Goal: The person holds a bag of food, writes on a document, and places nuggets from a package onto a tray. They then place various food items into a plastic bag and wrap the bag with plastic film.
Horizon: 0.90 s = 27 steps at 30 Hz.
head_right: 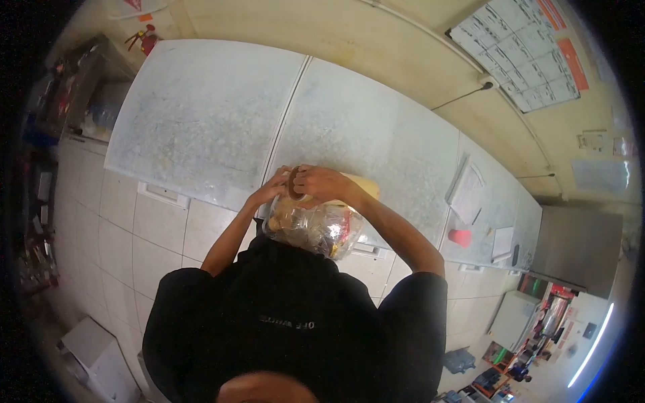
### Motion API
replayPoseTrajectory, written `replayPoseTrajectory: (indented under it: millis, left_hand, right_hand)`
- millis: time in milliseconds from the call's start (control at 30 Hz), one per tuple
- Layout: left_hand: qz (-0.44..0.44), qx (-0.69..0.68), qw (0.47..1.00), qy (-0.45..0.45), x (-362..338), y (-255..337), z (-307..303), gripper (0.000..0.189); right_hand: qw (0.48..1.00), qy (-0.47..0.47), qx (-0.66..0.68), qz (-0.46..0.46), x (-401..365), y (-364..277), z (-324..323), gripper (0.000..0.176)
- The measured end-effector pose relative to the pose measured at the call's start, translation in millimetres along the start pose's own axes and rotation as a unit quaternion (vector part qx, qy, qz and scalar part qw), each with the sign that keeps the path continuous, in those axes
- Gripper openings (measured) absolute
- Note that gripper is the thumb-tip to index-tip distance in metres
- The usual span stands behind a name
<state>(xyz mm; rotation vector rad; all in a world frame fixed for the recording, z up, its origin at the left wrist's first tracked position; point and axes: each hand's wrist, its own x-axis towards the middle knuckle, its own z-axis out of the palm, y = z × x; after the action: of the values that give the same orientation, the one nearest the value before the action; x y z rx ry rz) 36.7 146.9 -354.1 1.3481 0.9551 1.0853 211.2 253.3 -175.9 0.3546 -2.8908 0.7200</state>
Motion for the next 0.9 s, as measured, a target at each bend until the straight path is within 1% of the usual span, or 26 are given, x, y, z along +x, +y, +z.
replayPoseTrajectory:
  millis: [33, 100, 133, 167, 200, 233, 267, 300, 333, 367, 400, 433, 467, 500, 533, 567, 600, 667, 700, 733, 767, 800, 867, 900]
  left_hand:
    - [0.001, 0.003, 1.0, -0.009, -9.8, -0.6, -11.3, 0.037]
    - [0.036, 0.015, 0.999, 0.005, -23.1, -1.3, -28.8, 0.039]
    - [0.038, 0.016, 0.999, 0.001, -15.0, 21.0, -26.1, 0.039]
    - [0.035, 0.06, 0.997, 0.039, -11.2, 43.2, -23.0, 0.037]
    - [0.029, 0.104, 0.991, 0.078, -7.8, 59.5, -11.0, 0.036]
    - [0.019, 0.101, 0.988, 0.115, 10.6, 48.4, 13.7, 0.037]
    - [0.016, 0.103, 0.988, 0.112, 21.7, 40.8, 30.3, 0.037]
    - [0.045, 0.148, 0.988, 0.029, 33.7, 36.3, 41.8, 0.038]
    - [0.075, 0.19, 0.978, -0.052, 42.0, 36.1, 47.5, 0.039]
    - [0.077, 0.19, 0.977, -0.05, 44.9, 35.8, 51.8, 0.039]
    - [0.042, 0.22, 0.974, -0.048, 47.2, 35.5, 55.2, 0.035]
    - [0.002, 0.248, 0.967, -0.047, 45.1, 34.8, 58.6, 0.032]
    - [-0.001, 0.247, 0.968, -0.049, 41.5, 31.3, 62.3, 0.032]
    - [-0.004, 0.206, 0.979, -0.003, 40.8, 26.0, 64.8, 0.026]
    - [-0.003, 0.165, 0.985, 0.043, 42.7, 22.5, 65.8, 0.022]
    - [-0.04, 0.161, 0.985, 0.048, 43.0, 20.4, 63.0, 0.02]
    - [-0.037, 0.161, 0.985, 0.053, 44.4, 16.9, 61.2, 0.02]
    - [0.035, 0.136, 0.984, 0.11, 43.9, 7.1, 57.2, 0.02]
    - [0.037, 0.14, 0.983, 0.111, 40.3, 2.1, 54.9, 0.02]
    - [-0.048, 0.11, 0.98, 0.158, 36.1, -1.4, 53.1, 0.019]
    - [-0.131, 0.079, 0.968, 0.2, 34.5, -4.7, 51.6, 0.019]
    - [-0.125, 0.084, 0.969, 0.196, 34.6, -3.3, 51.3, 0.019]
    - [-0.052, 0.131, 0.978, 0.154, 39.6, -2.6, 54.7, 0.028]
    - [-0.05, 0.134, 0.979, 0.146, 46.9, 4.2, 60.1, 0.028]
  right_hand:
    - [1.0, 0.006, -0.005, 0.006, -4.2, -1.9, -0.4, 0.03]
    - [0.998, 0.011, -0.059, 0.001, -15.8, -7.1, -0.9, 0.03]
    - [0.998, 0.012, -0.062, 0.003, -21.0, -8.5, -3.6, 0.03]
    - [0.996, 0.013, -0.087, 0.004, -25.2, -12.1, -2.4, 0.029]
    - [0.994, 0.013, -0.107, 0.005, -29.1, -19.0, 1.5, 0.029]
    - [0.995, 0.017, -0.101, 0.009, -31.0, -29.1, 7.8, 0.029]
    - [0.989, 0.062, -0.131, -0.008, -30.0, -37.4, 11.9, 0.028]
    - [0.98, 0.106, -0.165, -0.025, -29.3, -44.2, 12.0, 0.029]
    - [0.98, 0.106, -0.169, -0.026, -35.0, -53.9, 7.9, 0.029]
    - [0.969, 0.133, -0.205, 0.021, -48.6, -67.3, 1.5, 0.028]
    - [0.955, 0.159, -0.241, 0.068, -65.2, -75.9, -4.5, 0.027]
    - [0.934, 0.203, -0.276, 0.103, -88.5, -81.2, -6.8, 0.028]
    - [0.921, 0.213, -0.277, 0.171, -119.9, -89.1, -10.7, 0.033]
    - [0.866, 0.338, -0.286, 0.232, -146.7, -93.8, -10.7, 0.04]
    - [0.817, 0.34, -0.325, 0.334, -172.7, -107.8, -19.5, 0.045]
    - [0.764, 0.409, -0.355, 0.35, -208.7, -110.2, -14.1, 0.048]
    - [0.689, 0.467, -0.37, 0.412, -237.2, -117.9, -8.5, 0.047]
    - [0.527, 0.593, -0.315, 0.52, -294.0, -123.7, 9.0, 0.047]
    - [0.505, 0.569, -0.363, 0.538, -299.7, -135.7, -2.4, 0.047]
    - [0.478, 0.544, -0.409, 0.555, -300.9, -149.2, -17.2, 0.046]
    - [0.478, 0.553, -0.423, 0.535, -311.5, -155.9, -20.0, 0.047]
    - [0.472, 0.558, -0.425, 0.534, -321.7, -158.6, -17.6, 0.047]
    - [0.532, 0.514, -0.48, 0.471, -340.2, -162.0, -8.8, 0.048]
    - [0.548, 0.487, -0.504, 0.455, -344.5, -162.8, -5.5, 0.05]
